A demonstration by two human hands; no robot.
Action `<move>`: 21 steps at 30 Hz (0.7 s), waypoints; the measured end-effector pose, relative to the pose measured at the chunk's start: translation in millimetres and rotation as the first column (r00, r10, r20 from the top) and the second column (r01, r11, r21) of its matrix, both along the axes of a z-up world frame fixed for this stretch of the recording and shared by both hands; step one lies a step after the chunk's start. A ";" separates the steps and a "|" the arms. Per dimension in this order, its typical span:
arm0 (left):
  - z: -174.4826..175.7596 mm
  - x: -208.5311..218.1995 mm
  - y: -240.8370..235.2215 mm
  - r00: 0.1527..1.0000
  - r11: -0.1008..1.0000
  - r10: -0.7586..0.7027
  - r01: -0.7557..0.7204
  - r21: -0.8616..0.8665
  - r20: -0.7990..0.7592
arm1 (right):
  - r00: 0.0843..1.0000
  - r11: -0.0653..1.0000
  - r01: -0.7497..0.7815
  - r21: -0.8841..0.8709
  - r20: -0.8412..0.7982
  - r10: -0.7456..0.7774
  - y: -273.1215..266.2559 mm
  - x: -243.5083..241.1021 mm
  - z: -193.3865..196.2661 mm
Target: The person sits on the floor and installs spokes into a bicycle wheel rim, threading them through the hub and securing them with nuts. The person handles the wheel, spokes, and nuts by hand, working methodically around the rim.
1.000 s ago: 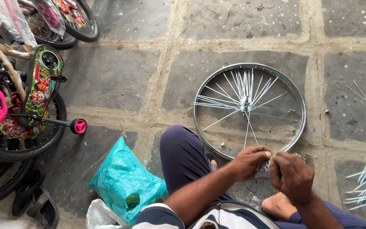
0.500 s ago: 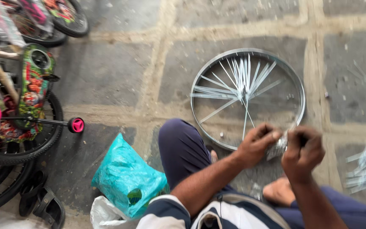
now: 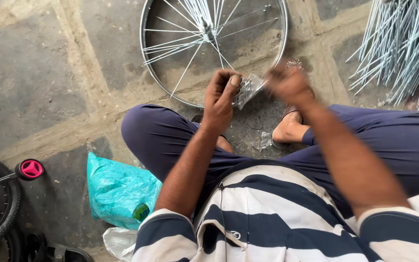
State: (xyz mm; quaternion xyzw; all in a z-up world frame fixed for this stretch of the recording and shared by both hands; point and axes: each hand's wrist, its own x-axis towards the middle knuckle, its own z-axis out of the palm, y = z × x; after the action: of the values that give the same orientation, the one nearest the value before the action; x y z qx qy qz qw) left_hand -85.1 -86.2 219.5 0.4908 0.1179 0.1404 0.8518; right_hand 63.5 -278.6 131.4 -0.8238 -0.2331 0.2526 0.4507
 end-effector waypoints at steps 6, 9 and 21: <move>-10.7 25.8 7.8 0.990 0.936 -0.053 0.096 0.339 -0.134 | 0.969 0.970 -0.233 -0.071 0.067 0.238 8.7 -61.5 -64.8; -21.7 29.9 11.2 0.983 0.928 -0.049 0.110 0.356 -0.178 | 0.959 0.961 0.163 0.225 -0.265 -0.100 10.7 -32.0 -15.6; -14.1 43.4 17.8 0.831 0.818 -0.344 0.494 0.295 -0.437 | 0.957 0.954 -0.182 0.237 0.267 0.116 33.3 -9.9 93.3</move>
State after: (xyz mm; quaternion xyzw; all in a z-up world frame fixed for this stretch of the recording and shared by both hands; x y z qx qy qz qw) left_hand -41.7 -68.5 205.4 0.6836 0.1297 -0.1267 0.7070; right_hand 53.6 -245.3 224.7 -0.7629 -0.3809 0.1477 0.5011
